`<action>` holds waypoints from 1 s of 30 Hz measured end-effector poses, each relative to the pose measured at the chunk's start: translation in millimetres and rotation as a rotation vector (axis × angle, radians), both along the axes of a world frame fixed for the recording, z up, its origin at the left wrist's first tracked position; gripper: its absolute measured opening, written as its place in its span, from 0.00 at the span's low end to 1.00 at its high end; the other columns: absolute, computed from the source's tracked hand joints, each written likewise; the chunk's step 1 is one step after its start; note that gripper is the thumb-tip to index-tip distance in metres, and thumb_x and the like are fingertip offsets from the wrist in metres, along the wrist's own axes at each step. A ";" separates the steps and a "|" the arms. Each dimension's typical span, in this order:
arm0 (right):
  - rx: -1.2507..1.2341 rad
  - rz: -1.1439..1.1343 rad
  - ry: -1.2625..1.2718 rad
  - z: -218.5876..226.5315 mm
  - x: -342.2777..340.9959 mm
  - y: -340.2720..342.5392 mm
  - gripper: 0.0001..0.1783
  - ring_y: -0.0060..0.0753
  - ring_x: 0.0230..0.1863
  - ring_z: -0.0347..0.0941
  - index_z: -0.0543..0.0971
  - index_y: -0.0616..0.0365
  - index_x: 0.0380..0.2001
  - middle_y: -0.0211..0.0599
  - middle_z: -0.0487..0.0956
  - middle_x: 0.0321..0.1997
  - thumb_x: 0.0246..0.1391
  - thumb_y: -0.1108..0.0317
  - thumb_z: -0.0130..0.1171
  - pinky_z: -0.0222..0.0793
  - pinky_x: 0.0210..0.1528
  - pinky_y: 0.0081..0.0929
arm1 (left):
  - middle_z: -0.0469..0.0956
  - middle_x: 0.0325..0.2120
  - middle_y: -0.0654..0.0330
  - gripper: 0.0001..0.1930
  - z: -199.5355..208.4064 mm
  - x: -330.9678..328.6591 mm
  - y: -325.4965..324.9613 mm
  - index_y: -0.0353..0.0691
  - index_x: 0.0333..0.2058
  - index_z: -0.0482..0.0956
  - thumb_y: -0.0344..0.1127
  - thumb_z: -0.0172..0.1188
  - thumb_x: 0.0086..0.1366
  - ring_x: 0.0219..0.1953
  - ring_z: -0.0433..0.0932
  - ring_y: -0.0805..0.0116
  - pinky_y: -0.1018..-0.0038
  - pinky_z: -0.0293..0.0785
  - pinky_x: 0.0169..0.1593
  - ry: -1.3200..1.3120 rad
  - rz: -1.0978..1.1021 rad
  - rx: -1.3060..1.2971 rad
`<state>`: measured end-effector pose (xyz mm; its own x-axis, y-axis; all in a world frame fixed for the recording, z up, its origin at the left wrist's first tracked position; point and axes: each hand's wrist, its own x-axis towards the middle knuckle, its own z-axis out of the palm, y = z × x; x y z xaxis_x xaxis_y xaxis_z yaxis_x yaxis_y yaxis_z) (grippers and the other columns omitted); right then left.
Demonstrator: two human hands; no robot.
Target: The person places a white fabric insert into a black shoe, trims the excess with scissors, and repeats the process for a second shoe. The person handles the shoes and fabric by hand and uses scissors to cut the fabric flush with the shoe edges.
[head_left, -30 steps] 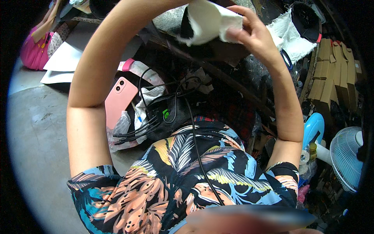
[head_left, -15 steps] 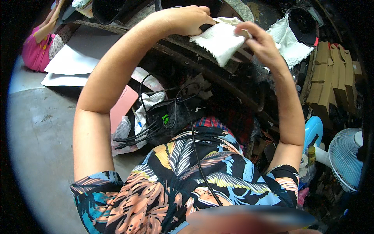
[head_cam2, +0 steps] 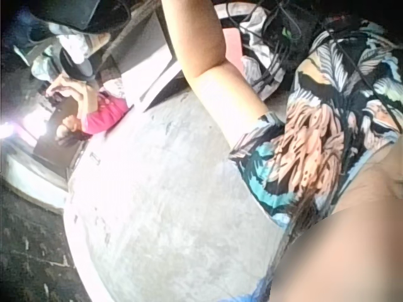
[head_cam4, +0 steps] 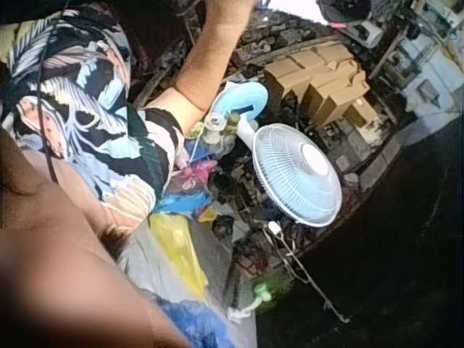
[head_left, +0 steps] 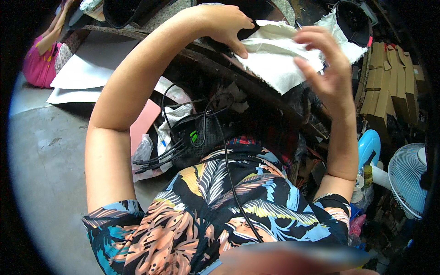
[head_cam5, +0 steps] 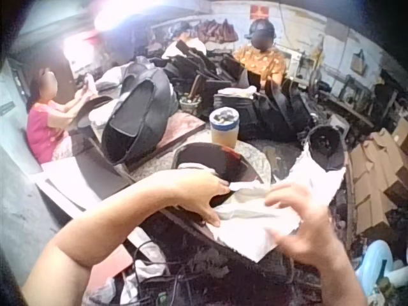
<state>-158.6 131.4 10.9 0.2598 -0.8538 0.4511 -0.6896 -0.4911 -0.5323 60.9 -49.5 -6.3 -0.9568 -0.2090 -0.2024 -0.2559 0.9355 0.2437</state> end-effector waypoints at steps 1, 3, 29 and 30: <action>-0.001 0.061 0.099 -6.2 13.0 -3.1 0.23 0.45 0.57 0.75 0.78 0.57 0.52 0.44 0.77 0.55 0.50 0.72 0.64 0.70 0.60 0.37 | 0.81 0.45 0.41 0.38 0.2 0.0 -1.1 0.32 0.50 0.78 0.61 0.69 0.52 0.49 0.79 0.43 0.57 0.73 0.55 0.017 -0.006 0.016; 0.002 0.113 0.396 -21.5 30.3 -12.2 0.31 0.45 0.65 0.70 0.73 0.56 0.61 0.47 0.75 0.63 0.52 0.72 0.62 0.65 0.68 0.38 | 0.81 0.46 0.41 0.39 -2.7 -2.3 -7.3 0.34 0.52 0.78 0.63 0.67 0.54 0.50 0.79 0.42 0.56 0.72 0.55 -0.040 0.075 0.089; -0.019 0.085 0.219 -45.4 40.3 43.7 0.07 0.44 0.45 0.84 0.82 0.62 0.37 0.44 0.85 0.41 0.55 0.72 0.65 0.79 0.49 0.35 | 0.84 0.44 0.48 0.14 -33.6 -35.3 38.5 0.40 0.42 0.87 0.38 0.65 0.59 0.51 0.83 0.54 0.61 0.76 0.56 0.007 0.340 -0.257; 0.008 0.079 0.223 -44.2 40.1 43.9 0.07 0.44 0.46 0.83 0.82 0.62 0.37 0.44 0.85 0.41 0.55 0.72 0.65 0.79 0.49 0.35 | 0.85 0.40 0.51 0.11 -34.5 -35.2 43.3 0.40 0.35 0.88 0.39 0.65 0.58 0.50 0.82 0.54 0.60 0.77 0.54 0.049 0.346 -0.250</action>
